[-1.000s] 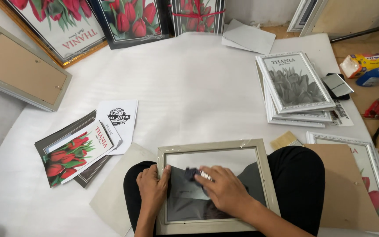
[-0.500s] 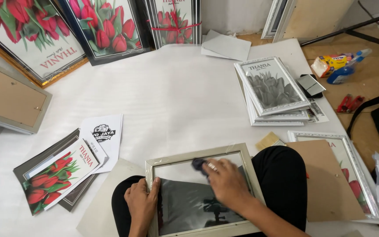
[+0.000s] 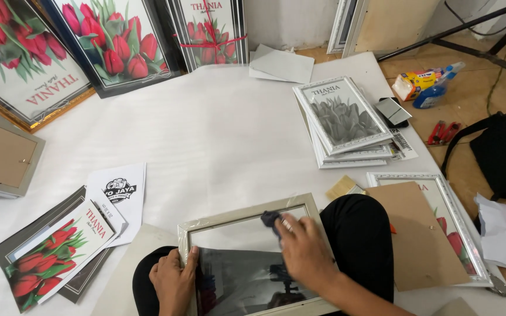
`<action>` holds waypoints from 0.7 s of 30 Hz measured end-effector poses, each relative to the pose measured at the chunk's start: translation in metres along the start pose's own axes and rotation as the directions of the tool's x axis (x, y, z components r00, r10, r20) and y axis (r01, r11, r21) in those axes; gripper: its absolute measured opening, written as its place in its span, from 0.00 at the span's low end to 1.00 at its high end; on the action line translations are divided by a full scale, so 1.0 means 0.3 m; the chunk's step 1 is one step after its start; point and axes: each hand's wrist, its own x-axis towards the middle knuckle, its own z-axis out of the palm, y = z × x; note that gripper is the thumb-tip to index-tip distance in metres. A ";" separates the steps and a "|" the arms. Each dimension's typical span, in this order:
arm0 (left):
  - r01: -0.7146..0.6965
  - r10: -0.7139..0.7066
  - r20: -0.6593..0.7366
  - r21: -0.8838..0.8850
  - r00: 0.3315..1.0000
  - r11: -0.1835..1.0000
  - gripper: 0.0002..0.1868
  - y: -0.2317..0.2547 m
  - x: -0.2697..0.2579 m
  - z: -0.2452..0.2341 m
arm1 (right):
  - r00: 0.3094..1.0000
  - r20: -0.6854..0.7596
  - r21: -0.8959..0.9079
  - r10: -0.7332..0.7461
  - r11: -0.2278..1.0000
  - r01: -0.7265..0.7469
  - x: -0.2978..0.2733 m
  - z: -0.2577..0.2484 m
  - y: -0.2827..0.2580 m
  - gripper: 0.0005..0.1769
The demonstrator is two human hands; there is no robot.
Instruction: Framing art prints by cleaning the frames and inserting the prints and backings.
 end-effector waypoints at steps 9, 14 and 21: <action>0.018 -0.018 0.014 -0.062 1.000 0.998 0.28 0.026 -0.019 -0.025 | 0.990 0.014 0.215 -0.143 0.967 0.137 0.071 0.030 -0.042 0.22; 0.037 -0.036 0.020 -0.059 0.999 0.998 0.28 0.018 -0.009 -0.016 | 0.991 -0.132 0.157 -0.018 0.987 0.038 0.088 0.063 -0.181 0.23; -0.004 0.000 -0.031 -0.133 1.000 0.991 0.29 0.024 -0.018 -0.026 | 0.954 -0.022 0.297 -0.299 0.909 0.292 0.221 0.116 -0.186 0.24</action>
